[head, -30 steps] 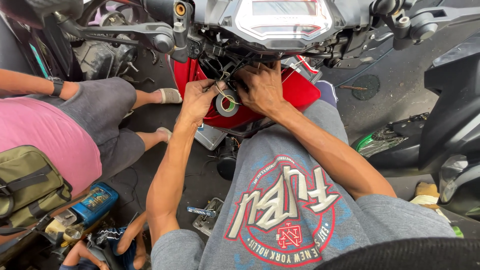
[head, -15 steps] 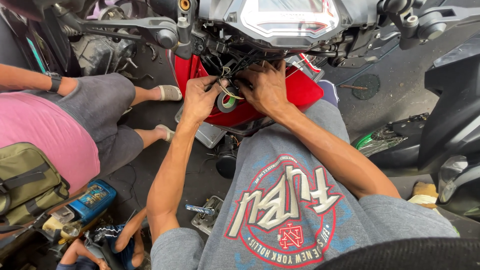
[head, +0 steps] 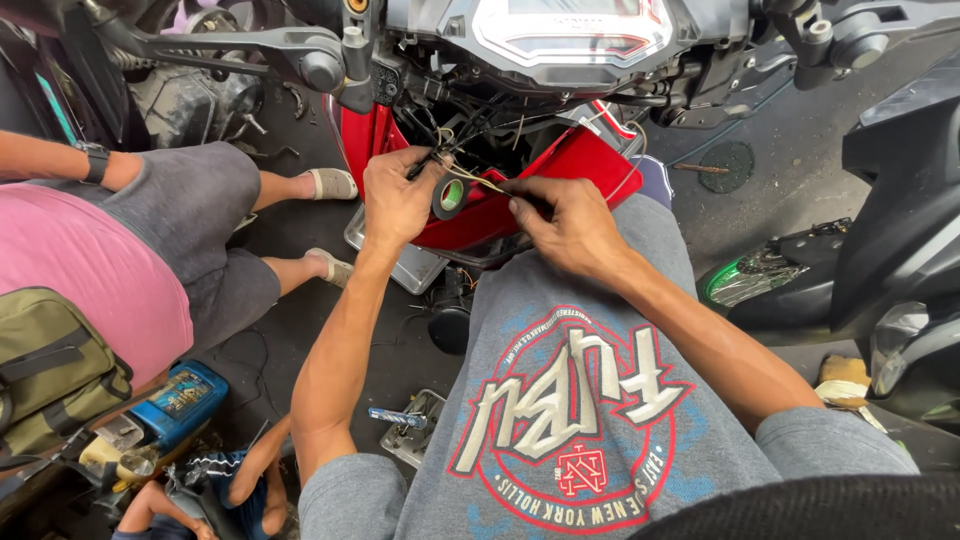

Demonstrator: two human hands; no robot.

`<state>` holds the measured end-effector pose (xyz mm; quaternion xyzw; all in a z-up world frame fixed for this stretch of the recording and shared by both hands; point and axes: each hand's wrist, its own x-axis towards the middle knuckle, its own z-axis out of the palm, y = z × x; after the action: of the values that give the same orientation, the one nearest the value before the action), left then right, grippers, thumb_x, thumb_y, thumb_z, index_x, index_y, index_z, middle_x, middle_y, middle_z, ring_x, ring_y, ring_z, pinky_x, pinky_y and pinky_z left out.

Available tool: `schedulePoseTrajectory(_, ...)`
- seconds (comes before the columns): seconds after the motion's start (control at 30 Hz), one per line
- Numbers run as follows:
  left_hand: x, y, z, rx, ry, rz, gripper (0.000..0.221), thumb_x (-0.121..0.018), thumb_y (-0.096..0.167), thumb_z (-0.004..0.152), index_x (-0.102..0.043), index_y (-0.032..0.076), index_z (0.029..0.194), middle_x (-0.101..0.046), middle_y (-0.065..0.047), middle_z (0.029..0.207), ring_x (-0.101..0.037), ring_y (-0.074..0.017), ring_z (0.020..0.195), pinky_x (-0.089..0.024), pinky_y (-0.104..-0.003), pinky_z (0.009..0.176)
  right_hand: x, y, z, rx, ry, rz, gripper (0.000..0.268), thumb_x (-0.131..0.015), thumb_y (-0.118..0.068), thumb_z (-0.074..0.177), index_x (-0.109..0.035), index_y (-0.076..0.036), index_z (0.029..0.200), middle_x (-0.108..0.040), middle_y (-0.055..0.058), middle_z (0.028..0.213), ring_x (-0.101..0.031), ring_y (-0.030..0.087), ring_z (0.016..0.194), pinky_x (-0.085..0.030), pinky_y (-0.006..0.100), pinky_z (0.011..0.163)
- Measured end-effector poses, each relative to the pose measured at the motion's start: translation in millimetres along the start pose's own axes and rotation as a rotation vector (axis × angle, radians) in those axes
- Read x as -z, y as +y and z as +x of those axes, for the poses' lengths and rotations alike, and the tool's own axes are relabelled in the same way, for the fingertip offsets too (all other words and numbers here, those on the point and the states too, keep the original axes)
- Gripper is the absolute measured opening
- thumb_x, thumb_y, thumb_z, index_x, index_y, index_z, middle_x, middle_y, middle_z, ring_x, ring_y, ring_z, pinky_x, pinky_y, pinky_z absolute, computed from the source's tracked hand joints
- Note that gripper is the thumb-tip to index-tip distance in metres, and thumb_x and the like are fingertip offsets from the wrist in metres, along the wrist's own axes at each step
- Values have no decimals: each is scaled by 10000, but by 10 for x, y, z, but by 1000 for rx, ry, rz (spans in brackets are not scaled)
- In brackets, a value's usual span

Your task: Connecting and insulating electrical wiring for a motorcycle's front panel using electrical tape.

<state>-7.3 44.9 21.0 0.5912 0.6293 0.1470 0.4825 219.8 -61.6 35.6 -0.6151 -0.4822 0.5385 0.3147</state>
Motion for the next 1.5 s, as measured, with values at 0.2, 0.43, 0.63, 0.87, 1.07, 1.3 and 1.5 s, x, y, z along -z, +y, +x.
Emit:
schedulePoseTrajectory(0.2,3,262,-83,-16,46,153,78,-764,226,872,-814,175,904,-709,-80,635,-734,-201,670,-542,-333,614,9,-167,-118,-87,-20,24,301,-639,-275,963,-752,-191,1229,-750,136,818,-752,329,785,-607,432,664)
schedulePoseTrajectory(0.43,-7,274,-97,-44,21,103,88,-739,161,883,-809,122,918,-703,-115,636,-625,-101,659,-525,-284,586,-147,-122,178,-221,-231,406,362,-577,-378,993,-747,-80,1108,-758,188,840,-748,241,777,-645,380,680)
schedulePoseTrajectory(0.63,-12,57,-36,-11,1,139,72,-751,193,891,-816,166,908,-713,-80,643,-665,-108,646,-533,-289,591,-374,-170,454,-362,-222,746,313,-603,-332,1000,-719,-40,1012,-745,180,797,-762,228,683,-658,332,582)
schedulePoseTrajectory(0.87,11,302,-83,23,-24,177,110,-737,199,886,-816,175,958,-760,-84,744,-733,-154,708,-557,-302,637,-567,-11,486,-451,-171,956,231,-760,-159,913,-694,17,1047,-731,166,830,-745,186,623,-663,287,500)
schedulePoseTrajectory(1.07,15,481,-125,5,-35,268,184,-689,150,884,-804,115,1024,-777,-156,852,-768,-328,827,-590,-427,708,-536,50,449,-316,-219,855,215,-726,-117,935,-711,50,1069,-698,151,891,-744,200,777,-682,297,532)
schedulePoseTrajectory(1.3,35,515,-134,-12,-69,313,197,-661,144,892,-810,184,1014,-785,-99,877,-757,-334,887,-584,-469,764,-537,-13,434,-155,-236,748,191,-719,-156,960,-740,5,1061,-663,89,848,-685,140,766,-673,270,539)
schedulePoseTrajectory(1.5,75,623,-139,-16,-81,372,210,-651,160,893,-805,186,1033,-790,-96,905,-755,-349,904,-582,-501,793,-670,48,380,-121,-213,779,212,-688,-155,991,-725,8,1121,-661,106,838,-681,146,773,-669,262,550)
